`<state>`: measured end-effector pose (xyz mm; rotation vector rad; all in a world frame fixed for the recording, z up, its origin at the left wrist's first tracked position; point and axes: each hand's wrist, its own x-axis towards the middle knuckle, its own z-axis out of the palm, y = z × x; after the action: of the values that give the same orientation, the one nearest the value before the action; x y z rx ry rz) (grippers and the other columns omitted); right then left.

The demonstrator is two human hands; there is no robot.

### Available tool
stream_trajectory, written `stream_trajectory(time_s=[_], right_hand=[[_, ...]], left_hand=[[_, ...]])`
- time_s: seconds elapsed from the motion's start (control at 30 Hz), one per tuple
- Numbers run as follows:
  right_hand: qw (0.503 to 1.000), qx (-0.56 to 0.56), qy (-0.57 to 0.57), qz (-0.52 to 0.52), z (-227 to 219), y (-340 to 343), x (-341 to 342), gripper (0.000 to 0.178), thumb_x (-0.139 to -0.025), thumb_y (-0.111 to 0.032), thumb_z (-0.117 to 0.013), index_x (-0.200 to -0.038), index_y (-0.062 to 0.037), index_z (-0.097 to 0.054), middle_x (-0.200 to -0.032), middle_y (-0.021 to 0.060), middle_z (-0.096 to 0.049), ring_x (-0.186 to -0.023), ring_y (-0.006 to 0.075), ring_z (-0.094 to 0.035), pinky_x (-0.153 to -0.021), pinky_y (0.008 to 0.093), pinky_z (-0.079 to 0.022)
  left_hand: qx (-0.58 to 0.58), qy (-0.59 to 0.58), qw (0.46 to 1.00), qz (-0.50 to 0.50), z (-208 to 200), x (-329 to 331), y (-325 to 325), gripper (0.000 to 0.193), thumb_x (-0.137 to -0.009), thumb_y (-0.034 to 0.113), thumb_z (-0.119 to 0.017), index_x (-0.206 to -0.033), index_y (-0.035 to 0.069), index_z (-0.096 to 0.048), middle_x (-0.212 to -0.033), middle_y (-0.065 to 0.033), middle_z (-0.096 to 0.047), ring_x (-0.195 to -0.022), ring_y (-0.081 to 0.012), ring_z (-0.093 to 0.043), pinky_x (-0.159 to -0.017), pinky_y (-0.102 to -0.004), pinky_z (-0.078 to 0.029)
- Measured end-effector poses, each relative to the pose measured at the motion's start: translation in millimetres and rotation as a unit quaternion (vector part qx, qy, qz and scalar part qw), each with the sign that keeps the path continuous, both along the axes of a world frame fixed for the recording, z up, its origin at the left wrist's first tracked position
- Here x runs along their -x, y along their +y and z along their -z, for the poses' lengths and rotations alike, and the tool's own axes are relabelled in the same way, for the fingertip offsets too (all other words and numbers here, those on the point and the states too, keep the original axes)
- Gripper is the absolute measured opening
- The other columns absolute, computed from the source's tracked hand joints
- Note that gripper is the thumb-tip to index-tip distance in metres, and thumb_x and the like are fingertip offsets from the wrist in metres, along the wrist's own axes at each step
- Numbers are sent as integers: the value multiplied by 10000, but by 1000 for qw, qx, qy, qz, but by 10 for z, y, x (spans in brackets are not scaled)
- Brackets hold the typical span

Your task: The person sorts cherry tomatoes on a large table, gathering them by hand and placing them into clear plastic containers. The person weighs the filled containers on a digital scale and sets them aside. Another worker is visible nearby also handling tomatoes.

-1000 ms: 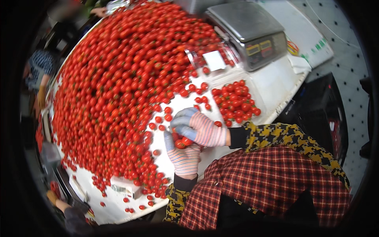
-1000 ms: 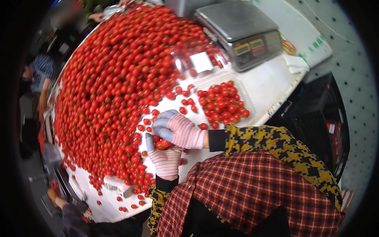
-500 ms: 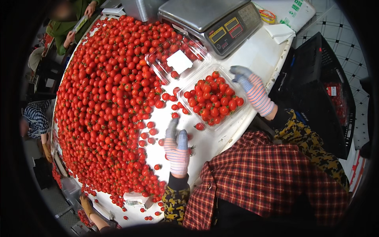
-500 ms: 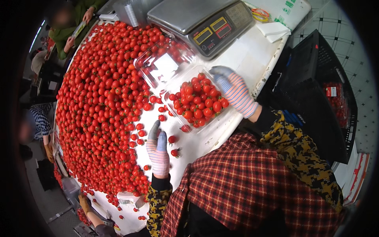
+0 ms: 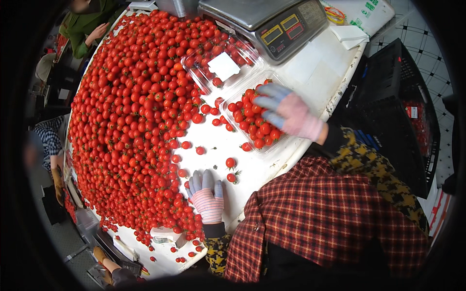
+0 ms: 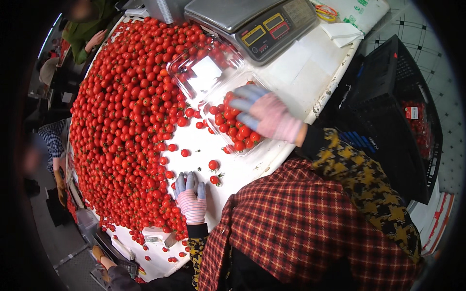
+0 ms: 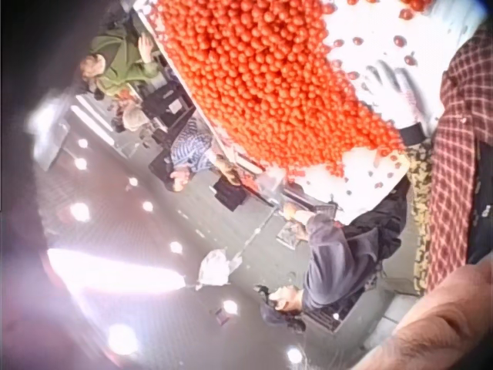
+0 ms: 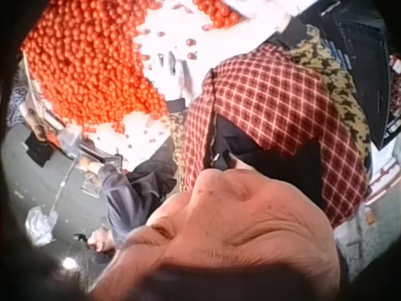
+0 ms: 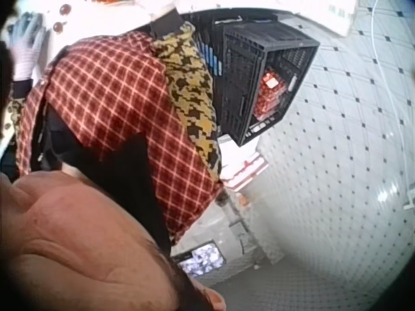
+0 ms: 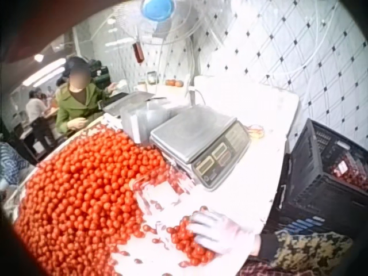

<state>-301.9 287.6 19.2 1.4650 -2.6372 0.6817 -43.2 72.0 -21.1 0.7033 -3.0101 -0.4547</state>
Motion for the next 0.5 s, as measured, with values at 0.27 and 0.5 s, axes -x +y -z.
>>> stream_trajectory(time_s=[0.27, 0.5], right_hand=[[994, -97, 56, -10, 7, 283, 288, 377, -891, -318, -542, -1214, -127, -578, -1344, 127, -476, -1228, 342, -441, -1021, 438, -373], [995, 48, -70, -51, -251, 4, -191, 302, -826, -244, -622, -1087, -92, -633, -1201, 145, -565, -1119, 350, -523, -942, 450, -437]], left_hand=[[82, 68, 993, -52, 43, -131, 179, 260, -797, 90, -633, -1055, 65, -651, -1182, -205, -547, -974, -361, -581, -795, -436, -497], [-7, 132, 988, -78, 115, -107, -136, 143, -763, 43, -644, -904, 25, -657, -837, -98, -598, -746, -243, -572, -667, -339, -477]])
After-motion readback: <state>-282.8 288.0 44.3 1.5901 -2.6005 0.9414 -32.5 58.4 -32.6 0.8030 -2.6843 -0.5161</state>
